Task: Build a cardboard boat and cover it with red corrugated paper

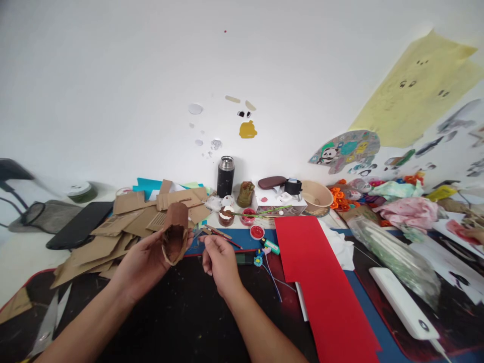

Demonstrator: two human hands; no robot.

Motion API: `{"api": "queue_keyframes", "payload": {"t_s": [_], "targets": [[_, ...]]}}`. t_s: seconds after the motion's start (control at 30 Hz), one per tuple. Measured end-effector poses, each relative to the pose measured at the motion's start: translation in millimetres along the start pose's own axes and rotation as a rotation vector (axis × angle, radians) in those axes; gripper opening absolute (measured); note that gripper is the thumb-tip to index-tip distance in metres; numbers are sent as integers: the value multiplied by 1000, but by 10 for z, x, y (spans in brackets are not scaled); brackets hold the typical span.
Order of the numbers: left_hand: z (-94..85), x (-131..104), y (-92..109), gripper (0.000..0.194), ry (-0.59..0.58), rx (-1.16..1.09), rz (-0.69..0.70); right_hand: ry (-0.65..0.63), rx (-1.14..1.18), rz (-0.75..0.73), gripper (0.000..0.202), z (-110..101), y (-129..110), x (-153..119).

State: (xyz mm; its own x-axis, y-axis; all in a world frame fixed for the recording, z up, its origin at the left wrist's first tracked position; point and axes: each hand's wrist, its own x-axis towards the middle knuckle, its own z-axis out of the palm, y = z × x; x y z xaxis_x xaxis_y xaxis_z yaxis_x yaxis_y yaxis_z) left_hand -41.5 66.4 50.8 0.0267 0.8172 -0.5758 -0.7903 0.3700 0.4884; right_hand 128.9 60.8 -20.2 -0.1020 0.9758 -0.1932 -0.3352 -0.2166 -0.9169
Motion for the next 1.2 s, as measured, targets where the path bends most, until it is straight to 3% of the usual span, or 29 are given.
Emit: {"api": "queue_keyframes", "payload": {"t_s": [0.53, 1.0, 1.2], "targets": [[17, -38, 8, 36, -12, 33, -38, -15, -31, -13, 65, 8, 2, -7], [-75, 22, -32, 34, -89, 103, -2, -18, -49, -4, 64, 3, 23, -4], [-23, -11, -23, 36, -65, 129, -1, -18, -49, -8, 63, 0, 29, -9]]}}
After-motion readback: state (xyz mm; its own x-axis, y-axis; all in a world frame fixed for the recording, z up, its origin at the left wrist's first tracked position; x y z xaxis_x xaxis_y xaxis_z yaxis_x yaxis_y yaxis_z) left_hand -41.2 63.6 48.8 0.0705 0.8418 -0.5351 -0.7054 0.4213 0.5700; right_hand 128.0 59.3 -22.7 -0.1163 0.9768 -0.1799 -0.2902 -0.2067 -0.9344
